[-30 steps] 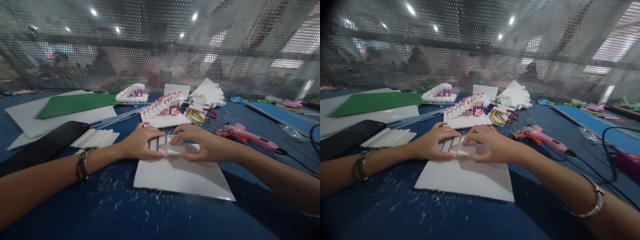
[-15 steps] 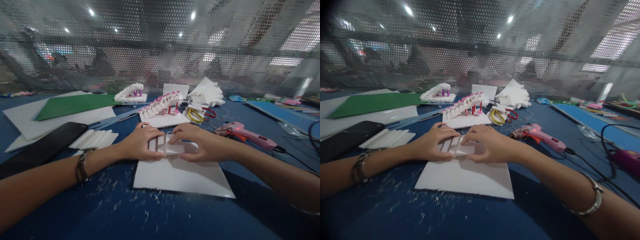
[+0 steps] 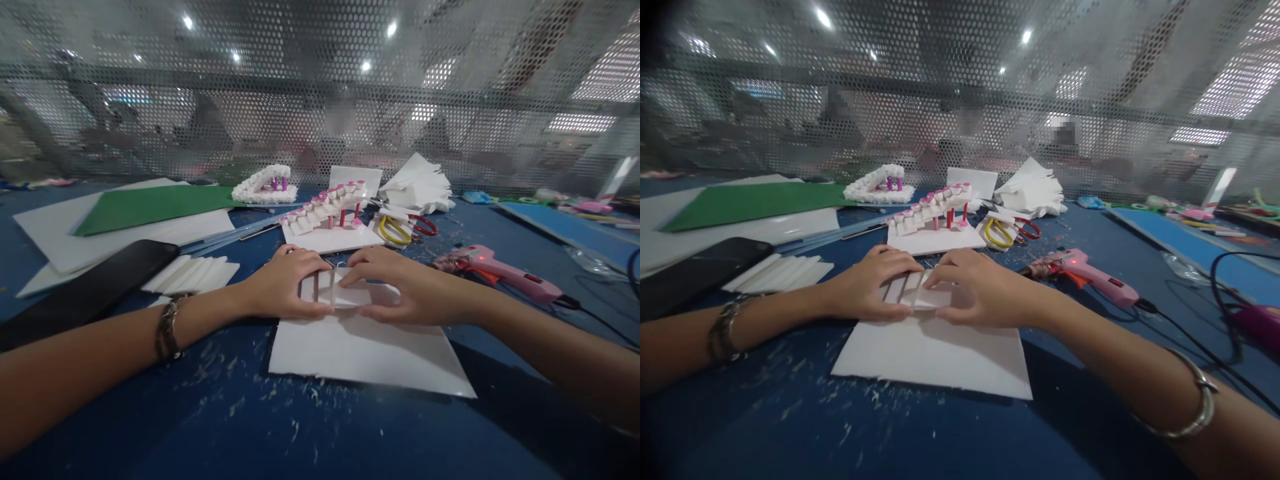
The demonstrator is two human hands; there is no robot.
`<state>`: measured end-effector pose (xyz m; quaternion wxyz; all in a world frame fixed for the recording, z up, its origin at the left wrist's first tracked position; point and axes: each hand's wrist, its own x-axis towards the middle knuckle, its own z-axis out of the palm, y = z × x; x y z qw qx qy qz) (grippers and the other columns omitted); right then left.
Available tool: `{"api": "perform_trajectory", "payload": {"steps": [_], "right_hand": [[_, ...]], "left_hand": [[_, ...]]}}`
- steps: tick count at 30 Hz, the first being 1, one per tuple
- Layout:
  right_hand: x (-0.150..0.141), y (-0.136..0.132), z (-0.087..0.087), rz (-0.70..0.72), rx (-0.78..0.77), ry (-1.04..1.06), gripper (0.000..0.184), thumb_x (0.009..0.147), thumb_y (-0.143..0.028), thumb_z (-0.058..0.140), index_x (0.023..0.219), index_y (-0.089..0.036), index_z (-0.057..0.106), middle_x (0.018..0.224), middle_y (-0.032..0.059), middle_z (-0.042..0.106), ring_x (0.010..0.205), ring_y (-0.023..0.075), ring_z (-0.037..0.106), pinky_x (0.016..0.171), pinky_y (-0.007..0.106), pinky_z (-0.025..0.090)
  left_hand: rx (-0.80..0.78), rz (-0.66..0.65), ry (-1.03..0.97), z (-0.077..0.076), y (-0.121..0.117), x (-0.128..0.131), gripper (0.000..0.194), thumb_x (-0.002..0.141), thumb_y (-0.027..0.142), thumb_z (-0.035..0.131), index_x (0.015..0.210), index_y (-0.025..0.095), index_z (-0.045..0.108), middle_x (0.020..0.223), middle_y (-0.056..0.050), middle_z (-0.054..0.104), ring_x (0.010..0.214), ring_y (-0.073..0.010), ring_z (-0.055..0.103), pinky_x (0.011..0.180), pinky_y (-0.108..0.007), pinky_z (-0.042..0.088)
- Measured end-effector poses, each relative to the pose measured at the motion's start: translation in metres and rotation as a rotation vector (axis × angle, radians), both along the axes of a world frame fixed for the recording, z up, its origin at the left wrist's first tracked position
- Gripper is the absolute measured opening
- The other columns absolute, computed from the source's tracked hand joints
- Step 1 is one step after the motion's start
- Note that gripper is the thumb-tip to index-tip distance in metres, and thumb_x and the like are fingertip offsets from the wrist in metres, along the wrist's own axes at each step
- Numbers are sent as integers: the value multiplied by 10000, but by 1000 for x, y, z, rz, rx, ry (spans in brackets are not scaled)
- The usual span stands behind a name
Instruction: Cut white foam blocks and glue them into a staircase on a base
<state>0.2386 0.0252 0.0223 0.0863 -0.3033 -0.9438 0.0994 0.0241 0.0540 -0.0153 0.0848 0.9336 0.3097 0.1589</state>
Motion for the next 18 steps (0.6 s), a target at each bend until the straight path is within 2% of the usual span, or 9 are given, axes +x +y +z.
{"api": "perform_trajectory", "payload": {"steps": [18], "right_hand": [[1, 2, -1, -3, -4, 2, 303, 766, -332, 538, 1038, -202, 565, 1074, 84, 535, 989, 182, 489, 832, 316, 388]], "left_hand": [[14, 10, -14, -1, -1, 0, 534, 674, 551, 522, 1030, 152, 523, 1002, -72, 594, 945, -233, 509, 848, -363, 270]]}}
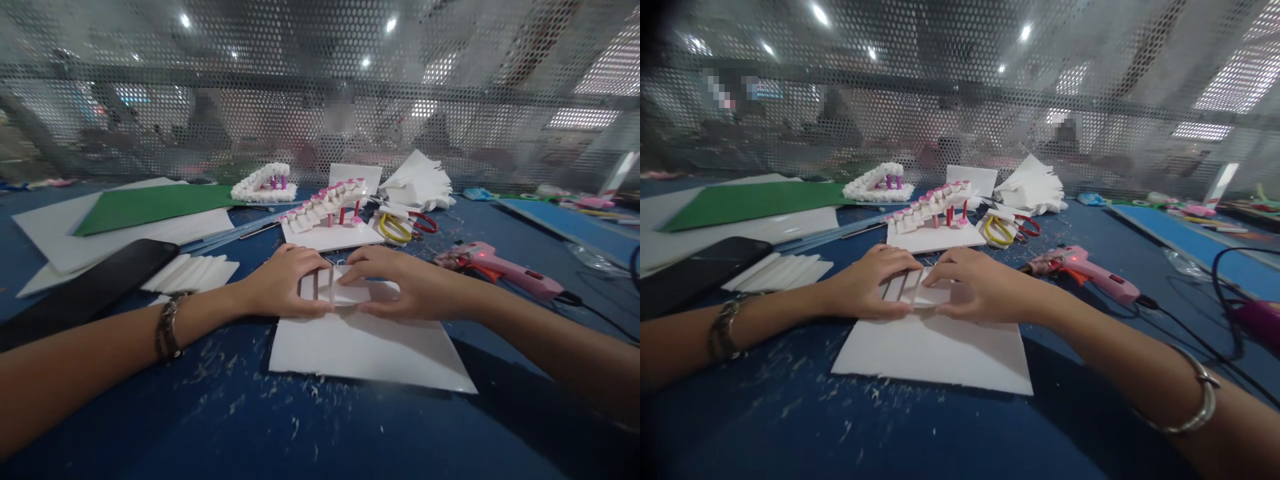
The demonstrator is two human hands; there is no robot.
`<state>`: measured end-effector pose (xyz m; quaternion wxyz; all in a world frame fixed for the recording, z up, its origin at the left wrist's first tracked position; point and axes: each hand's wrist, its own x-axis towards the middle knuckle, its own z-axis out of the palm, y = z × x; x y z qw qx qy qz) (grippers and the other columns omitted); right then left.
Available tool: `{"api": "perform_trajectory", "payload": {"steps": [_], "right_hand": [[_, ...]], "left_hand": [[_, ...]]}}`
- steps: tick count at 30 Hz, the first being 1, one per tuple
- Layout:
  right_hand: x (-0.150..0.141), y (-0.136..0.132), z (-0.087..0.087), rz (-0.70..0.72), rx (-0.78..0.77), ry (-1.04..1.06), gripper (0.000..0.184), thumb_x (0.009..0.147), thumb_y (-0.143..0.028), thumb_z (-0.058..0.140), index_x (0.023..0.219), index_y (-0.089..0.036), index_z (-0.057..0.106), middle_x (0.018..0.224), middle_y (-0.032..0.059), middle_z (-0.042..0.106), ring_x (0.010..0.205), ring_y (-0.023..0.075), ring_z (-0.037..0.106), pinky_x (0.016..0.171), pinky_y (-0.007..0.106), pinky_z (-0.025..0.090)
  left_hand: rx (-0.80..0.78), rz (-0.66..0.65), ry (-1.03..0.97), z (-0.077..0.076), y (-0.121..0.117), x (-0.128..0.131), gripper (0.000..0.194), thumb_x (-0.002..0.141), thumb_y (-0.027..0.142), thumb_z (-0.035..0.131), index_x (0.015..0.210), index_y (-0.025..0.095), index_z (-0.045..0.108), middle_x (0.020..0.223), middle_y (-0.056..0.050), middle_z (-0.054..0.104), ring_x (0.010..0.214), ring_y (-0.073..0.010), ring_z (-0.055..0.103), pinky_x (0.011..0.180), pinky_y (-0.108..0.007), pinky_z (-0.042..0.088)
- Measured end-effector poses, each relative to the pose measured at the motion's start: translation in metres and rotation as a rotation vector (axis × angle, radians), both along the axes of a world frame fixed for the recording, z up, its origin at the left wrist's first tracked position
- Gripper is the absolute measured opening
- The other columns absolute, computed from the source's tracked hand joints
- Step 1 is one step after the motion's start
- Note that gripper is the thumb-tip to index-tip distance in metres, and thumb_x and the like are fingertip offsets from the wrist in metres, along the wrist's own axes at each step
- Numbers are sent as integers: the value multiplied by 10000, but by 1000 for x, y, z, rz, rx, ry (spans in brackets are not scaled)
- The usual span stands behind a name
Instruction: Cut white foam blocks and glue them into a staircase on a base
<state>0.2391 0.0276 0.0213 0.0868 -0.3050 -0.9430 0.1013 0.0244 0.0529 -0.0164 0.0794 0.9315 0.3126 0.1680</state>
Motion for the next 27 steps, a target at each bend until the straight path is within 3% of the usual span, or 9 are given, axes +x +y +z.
{"api": "perform_trajectory", "payload": {"steps": [27], "right_hand": [[0, 1, -4, 9, 1, 22, 308, 763, -339, 542, 1030, -192, 582, 1086, 90, 533, 990, 181, 494, 850, 321, 385]], "left_hand": [[-20, 7, 11, 1, 0, -1, 537, 670, 535, 544, 1048, 154, 522, 1025, -68, 588, 967, -237, 511, 846, -361, 260]]}}
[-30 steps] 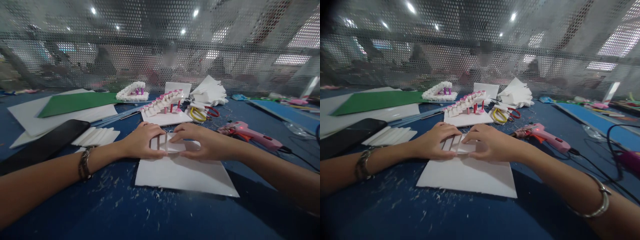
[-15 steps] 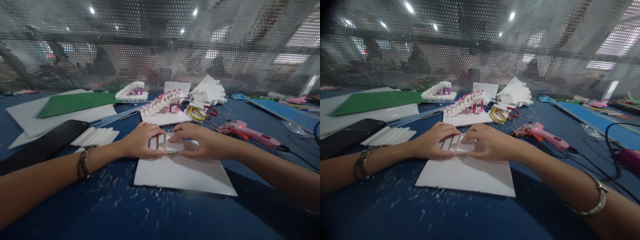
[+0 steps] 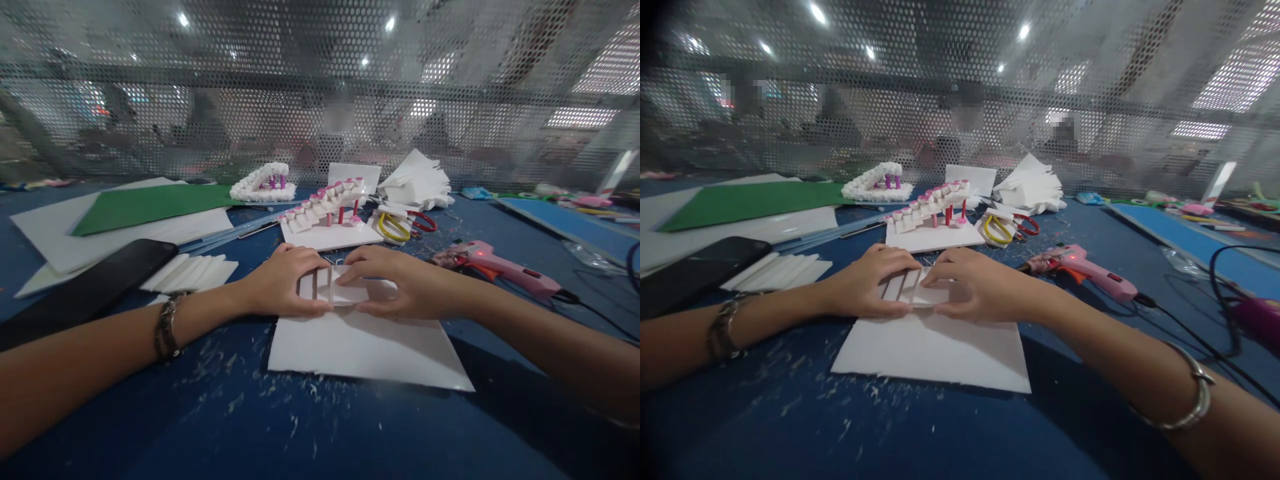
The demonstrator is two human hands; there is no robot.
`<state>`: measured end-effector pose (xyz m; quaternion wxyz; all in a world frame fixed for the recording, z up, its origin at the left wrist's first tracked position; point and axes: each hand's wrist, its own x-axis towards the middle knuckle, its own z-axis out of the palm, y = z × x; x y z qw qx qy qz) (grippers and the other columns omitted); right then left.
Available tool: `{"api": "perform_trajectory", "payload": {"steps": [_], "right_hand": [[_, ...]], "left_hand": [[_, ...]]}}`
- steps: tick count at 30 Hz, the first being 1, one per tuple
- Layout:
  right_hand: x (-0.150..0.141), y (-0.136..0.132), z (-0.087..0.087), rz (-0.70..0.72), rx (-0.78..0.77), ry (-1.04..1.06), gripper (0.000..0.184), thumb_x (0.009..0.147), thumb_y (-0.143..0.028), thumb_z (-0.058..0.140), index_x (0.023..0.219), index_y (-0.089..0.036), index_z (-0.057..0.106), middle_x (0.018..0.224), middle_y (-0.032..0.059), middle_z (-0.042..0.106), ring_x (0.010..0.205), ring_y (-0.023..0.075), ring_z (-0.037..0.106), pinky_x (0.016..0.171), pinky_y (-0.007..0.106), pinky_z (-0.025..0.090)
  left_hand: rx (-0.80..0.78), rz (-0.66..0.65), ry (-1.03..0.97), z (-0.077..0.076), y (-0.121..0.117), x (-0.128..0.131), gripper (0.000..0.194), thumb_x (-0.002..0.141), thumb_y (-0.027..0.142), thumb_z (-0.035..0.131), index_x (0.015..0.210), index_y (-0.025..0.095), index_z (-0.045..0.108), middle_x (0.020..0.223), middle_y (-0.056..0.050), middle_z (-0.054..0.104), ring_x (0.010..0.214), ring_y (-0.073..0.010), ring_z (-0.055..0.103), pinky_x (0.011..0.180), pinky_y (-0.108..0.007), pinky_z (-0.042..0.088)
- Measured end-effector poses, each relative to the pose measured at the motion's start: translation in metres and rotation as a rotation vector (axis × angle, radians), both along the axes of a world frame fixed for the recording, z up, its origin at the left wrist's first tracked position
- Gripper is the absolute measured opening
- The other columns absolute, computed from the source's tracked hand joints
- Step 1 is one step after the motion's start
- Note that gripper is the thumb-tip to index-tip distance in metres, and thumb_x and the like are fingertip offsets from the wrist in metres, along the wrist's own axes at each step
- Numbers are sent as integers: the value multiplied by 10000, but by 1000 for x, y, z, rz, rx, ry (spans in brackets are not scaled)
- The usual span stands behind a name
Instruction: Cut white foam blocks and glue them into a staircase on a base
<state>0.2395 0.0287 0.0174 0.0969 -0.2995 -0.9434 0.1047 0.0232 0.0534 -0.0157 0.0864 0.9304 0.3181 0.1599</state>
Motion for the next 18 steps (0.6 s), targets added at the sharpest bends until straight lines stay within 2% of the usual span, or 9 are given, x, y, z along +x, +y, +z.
{"api": "perform_trajectory", "payload": {"steps": [18], "right_hand": [[-1, -2, 1, -11, -2, -13, 297, 761, -320, 541, 1030, -198, 575, 1094, 98, 519, 1010, 190, 480, 848, 331, 385]], "left_hand": [[31, -12, 21, 0, -2, 1, 550, 687, 544, 522, 1057, 136, 519, 1013, -72, 587, 950, -241, 513, 834, -364, 266]]}}
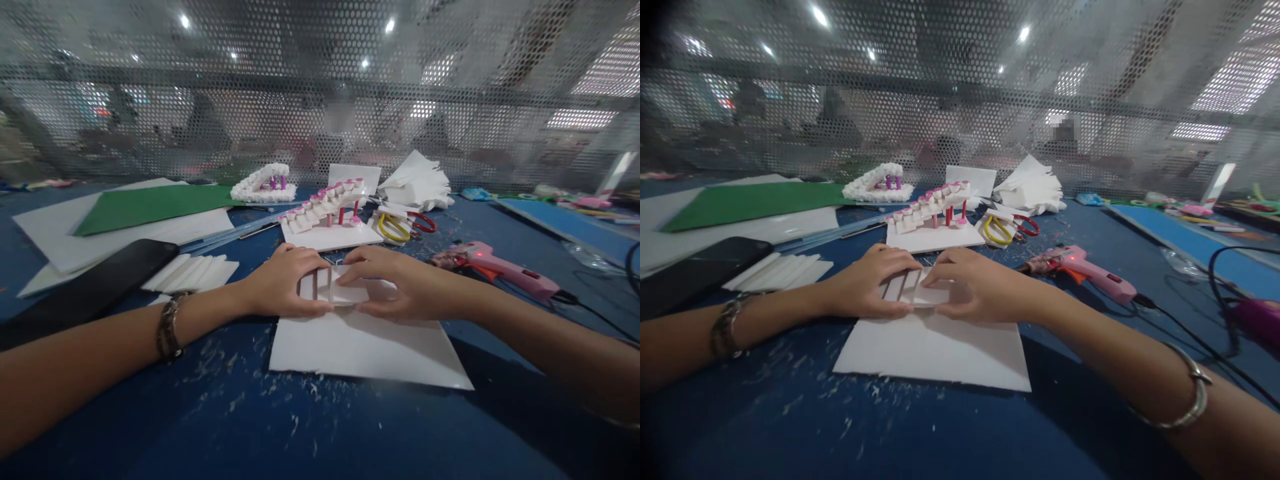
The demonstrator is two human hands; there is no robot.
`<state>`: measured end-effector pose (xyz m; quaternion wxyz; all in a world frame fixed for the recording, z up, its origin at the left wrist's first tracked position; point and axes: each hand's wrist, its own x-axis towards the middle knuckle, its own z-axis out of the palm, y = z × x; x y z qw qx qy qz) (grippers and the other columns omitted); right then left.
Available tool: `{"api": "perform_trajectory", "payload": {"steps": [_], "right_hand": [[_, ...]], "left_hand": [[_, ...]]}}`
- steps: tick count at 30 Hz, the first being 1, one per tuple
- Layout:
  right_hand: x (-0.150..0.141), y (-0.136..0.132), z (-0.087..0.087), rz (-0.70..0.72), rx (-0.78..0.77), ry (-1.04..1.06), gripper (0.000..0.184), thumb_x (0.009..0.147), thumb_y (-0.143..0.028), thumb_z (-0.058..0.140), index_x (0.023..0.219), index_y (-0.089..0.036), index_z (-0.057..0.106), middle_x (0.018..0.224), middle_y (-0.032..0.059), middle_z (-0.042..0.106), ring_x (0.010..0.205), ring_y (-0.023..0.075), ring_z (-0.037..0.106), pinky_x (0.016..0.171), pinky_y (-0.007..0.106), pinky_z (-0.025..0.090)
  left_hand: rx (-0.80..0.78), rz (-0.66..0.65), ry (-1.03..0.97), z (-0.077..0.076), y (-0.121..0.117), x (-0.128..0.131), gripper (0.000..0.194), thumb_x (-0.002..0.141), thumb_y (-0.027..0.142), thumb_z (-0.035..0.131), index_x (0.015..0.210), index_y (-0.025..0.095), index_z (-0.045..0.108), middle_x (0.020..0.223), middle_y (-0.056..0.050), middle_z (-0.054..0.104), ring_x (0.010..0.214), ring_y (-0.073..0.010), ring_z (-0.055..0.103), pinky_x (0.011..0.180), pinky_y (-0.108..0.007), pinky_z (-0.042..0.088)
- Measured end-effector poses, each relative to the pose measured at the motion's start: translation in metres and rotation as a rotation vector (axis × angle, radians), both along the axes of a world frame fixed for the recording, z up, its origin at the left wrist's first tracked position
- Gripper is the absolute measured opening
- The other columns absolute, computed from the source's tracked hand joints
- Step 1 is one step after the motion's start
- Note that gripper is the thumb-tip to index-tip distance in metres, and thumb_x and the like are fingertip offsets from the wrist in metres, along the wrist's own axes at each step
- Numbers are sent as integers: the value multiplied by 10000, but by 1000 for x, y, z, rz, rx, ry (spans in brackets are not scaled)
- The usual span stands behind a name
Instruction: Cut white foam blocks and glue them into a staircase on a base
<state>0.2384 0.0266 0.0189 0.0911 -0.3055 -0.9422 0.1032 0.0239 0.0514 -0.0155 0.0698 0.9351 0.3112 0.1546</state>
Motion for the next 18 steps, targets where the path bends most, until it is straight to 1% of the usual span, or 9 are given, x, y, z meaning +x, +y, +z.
{"api": "perform_trajectory", "payload": {"steps": [5, 15, 18], "right_hand": [[-1, -2, 0, -7, -13, -1, 298, 760, -301, 543, 1039, -197, 566, 1129, 102, 496, 1024, 181, 476, 857, 320, 382], [-1, -2, 0, 14, -14, 23, 275, 764, -278, 541, 1024, -189, 564, 1111, 91, 525, 1002, 167, 495, 844, 297, 389], [0, -1, 0, 17, -6, 31, 273, 763, -293, 547, 1017, -196, 570, 1105, 84, 535, 987, 170, 509, 832, 301, 397]], "left_hand": [[12, 10, 2, -1, 1, 0, 542, 688, 542, 519, 1056, 144, 519, 1017, -78, 589, 953, -240, 513, 835, -359, 264], [23, -13, 22, -1, 1, -1, 524, 709, 550, 486, 1062, 164, 509, 1012, -78, 591, 937, -231, 516, 827, -368, 266], [38, -11, 30, -1, 2, 0, 514, 705, 555, 485, 1054, 178, 507, 1018, -74, 594, 934, -228, 518, 831, -369, 267]]}}
